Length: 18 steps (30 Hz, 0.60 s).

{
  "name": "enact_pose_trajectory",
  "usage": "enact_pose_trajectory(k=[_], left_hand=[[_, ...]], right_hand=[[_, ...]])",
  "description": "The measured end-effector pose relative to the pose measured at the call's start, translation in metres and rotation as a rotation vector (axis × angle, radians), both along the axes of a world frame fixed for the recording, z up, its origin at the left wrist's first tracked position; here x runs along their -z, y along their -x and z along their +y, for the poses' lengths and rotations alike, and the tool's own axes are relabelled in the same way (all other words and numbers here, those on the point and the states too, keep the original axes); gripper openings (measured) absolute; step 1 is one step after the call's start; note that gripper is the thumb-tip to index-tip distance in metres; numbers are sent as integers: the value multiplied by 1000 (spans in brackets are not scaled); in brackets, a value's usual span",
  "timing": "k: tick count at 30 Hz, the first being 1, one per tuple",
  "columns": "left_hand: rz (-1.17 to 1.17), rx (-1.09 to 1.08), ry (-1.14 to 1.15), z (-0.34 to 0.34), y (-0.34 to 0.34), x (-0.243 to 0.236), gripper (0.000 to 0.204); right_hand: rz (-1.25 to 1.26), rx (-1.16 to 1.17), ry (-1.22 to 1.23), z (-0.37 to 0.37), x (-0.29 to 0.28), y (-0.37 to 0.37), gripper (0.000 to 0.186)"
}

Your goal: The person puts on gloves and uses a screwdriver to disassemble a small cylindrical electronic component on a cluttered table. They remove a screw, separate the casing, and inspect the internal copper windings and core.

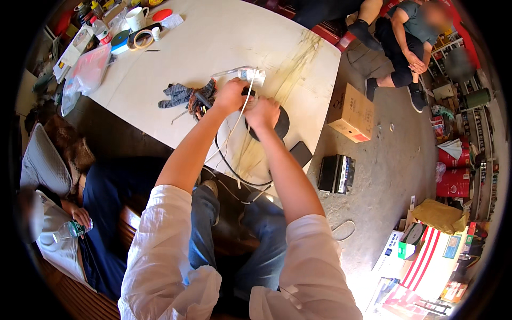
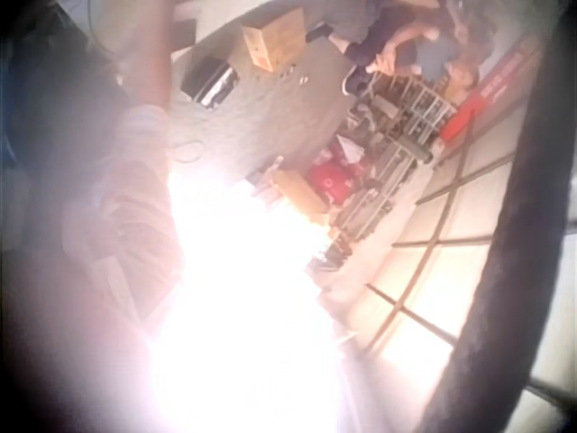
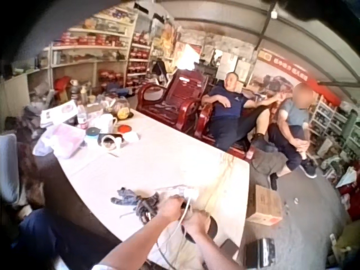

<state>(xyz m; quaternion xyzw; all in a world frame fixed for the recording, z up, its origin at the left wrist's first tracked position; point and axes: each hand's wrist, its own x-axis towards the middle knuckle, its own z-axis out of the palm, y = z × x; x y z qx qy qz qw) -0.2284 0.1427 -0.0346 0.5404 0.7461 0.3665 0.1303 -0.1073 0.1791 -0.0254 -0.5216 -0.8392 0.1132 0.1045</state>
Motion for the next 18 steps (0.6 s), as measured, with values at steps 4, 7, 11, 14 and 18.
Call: enact_pose_trajectory(k=[4,7,11,14,18], left_hand=[[49,-112,32,15,-20,-1,32],[85,-235,66,11,-29,-3,25],[80,-342,98,7,-44,-7,25],[116,-328,99,5,-46,-8,25],[171,-312,64,14,-50,0,24]], right_hand=[[69,39,-156,3,25,-2,31],[109,53,-185,-7,25,3,22],[139,39,-211,-8,32,1,23],[220,15,-247,-8,38,3,22],[259,-21,-463,2,51,1,22]])
